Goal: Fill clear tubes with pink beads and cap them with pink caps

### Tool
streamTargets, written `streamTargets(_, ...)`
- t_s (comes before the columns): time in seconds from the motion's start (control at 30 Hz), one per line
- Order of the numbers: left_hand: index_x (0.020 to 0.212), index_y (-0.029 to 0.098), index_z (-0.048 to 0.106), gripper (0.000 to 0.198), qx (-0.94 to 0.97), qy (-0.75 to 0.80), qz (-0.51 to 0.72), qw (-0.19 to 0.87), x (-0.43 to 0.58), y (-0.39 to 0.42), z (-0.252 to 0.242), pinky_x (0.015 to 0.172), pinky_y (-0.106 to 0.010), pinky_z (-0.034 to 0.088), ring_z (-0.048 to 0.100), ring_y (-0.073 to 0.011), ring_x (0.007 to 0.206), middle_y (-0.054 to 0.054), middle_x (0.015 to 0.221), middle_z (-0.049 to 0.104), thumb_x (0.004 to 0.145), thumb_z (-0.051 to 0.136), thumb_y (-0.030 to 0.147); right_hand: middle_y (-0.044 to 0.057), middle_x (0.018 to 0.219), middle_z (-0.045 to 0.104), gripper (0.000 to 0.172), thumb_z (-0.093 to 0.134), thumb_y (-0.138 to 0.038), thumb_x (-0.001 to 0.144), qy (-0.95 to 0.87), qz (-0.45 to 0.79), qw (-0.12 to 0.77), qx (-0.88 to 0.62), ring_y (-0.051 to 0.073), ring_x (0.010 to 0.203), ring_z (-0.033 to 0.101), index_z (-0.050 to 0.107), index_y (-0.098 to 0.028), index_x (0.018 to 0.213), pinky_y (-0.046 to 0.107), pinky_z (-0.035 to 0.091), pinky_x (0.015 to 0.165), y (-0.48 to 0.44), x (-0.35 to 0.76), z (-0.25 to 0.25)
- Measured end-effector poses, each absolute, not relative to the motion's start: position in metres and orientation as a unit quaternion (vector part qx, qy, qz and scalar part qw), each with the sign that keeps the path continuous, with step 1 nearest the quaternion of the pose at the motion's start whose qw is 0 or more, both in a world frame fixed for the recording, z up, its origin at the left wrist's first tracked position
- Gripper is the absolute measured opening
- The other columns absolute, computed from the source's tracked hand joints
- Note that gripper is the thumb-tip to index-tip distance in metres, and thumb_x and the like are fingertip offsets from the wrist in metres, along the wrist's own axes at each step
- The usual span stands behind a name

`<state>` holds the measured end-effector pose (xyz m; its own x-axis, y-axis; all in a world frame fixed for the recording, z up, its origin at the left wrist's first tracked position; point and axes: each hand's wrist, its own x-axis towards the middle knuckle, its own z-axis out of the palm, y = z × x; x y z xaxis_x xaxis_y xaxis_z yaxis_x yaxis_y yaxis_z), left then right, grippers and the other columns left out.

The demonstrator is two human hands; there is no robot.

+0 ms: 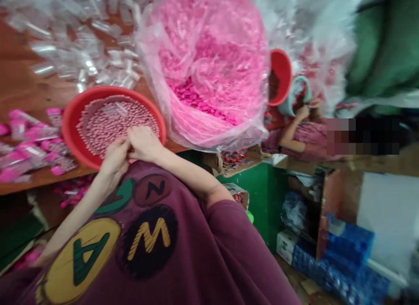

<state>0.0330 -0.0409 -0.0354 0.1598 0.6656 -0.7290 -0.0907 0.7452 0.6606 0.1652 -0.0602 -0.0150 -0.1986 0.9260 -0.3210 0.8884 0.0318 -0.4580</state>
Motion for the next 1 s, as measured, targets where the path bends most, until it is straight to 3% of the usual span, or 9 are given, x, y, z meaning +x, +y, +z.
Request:
streamTargets(0.1,0.076,0.019,0.071,0.031,0.217,0.601,0.244,0.73,0.034,-0.047,-0.029,0.072,-0.022,0.054,0.065,-0.0124,0.072,0.001,0.073,0.073,0.09,0.095,0.032,0.026,0.13,0.081,0.044,0.085,-0.039,0.103,-0.714,0.32,0.068,-0.619,0.042,0.125,0.073,0.075,-0.007,0.132,0.059,0.059,0.114,-0.071,0.168,-0.026)
streamTargets(0.23,0.094,0.016,0.078,0.019,0.189,0.546,0.268,0.771,0.032,-0.036,-0.036,0.095,-0.028,0.062,0.075,-0.0159,0.088,-0.003,0.087,0.08,0.1,0.091,0.029,0.029,0.145,0.075,0.072,0.087,-0.04,0.093,-0.681,0.301,0.151,-0.651,0.048,0.138,0.069,0.065,-0.009,0.155,0.069,0.054,0.122,-0.075,0.174,-0.064)
streamTargets(0.33,0.107,0.015,0.08,0.011,0.189,0.517,0.298,0.78,0.028,-0.032,-0.04,0.106,-0.03,0.06,0.076,-0.0153,0.096,-0.003,0.101,0.083,0.101,0.087,0.021,0.029,0.16,0.067,0.083,0.079,-0.041,0.096,-0.661,0.282,0.18,-0.672,0.049,0.15,0.062,0.052,-0.013,0.17,0.074,0.051,0.127,-0.077,0.174,-0.078)
streamTargets(0.43,0.106,0.015,0.08,0.008,0.201,0.515,0.305,0.775,0.027,-0.036,-0.042,0.106,-0.031,0.06,0.075,-0.0149,0.096,-0.004,0.102,0.082,0.103,0.085,0.02,0.027,0.156,0.068,0.073,0.077,-0.04,0.096,-0.664,0.27,0.165,-0.677,0.05,0.148,0.062,0.058,-0.016,0.162,0.075,0.05,0.126,-0.078,0.174,-0.074)
streamTargets(0.53,0.098,0.016,0.079,0.012,0.207,0.535,0.305,0.76,0.027,-0.041,-0.047,0.092,-0.028,0.059,0.071,-0.0139,0.086,-0.002,0.091,0.079,0.102,0.087,0.023,0.026,0.139,0.073,0.061,0.081,-0.04,0.091,-0.678,0.27,0.149,-0.667,0.049,0.135,0.067,0.067,-0.016,0.146,0.072,0.054,0.12,-0.073,0.174,-0.073)
streamTargets(0.73,0.082,0.015,0.075,0.021,0.116,0.584,0.271,0.756,0.015,-0.044,-0.05,0.079,-0.028,0.054,0.064,-0.0132,0.072,0.0,0.074,0.071,0.101,0.086,0.016,0.021,0.112,0.076,0.048,0.086,-0.056,0.089,-0.709,0.322,0.101,-0.619,0.044,0.111,0.072,0.07,-0.02,0.117,0.063,0.062,0.104,-0.067,0.162,-0.085)
streamTargets(0.87,0.087,0.013,0.078,0.015,0.117,0.622,0.294,0.716,-0.004,-0.039,-0.052,0.09,-0.031,0.059,0.069,-0.0157,0.08,-0.004,0.082,0.077,0.102,0.077,0.01,0.023,0.127,0.079,0.057,0.086,-0.056,0.091,-0.707,0.4,0.119,-0.571,0.043,0.119,0.074,0.071,-0.018,0.132,0.062,0.062,0.109,-0.052,0.146,-0.098)
streamTargets(0.93,0.1,0.014,0.08,0.004,0.134,0.648,0.336,0.67,-0.02,-0.027,-0.059,0.099,-0.031,0.06,0.074,-0.0159,0.09,-0.004,0.094,0.082,0.102,0.078,0.011,0.024,0.14,0.077,0.07,0.087,-0.058,0.091,-0.682,0.42,0.155,-0.578,0.042,0.124,0.074,0.067,-0.018,0.144,0.062,0.062,0.112,-0.031,0.145,-0.106)
streamTargets(1.0,0.117,0.016,0.08,0.013,0.165,0.673,0.377,0.614,-0.046,-0.008,-0.074,0.106,-0.034,0.062,0.078,-0.0181,0.1,-0.006,0.108,0.085,0.105,0.078,0.017,0.028,0.145,0.074,0.073,0.085,-0.06,0.094,-0.637,0.371,0.187,-0.65,0.042,0.129,0.073,0.065,-0.016,0.149,0.063,0.061,0.117,-0.004,0.151,-0.115)
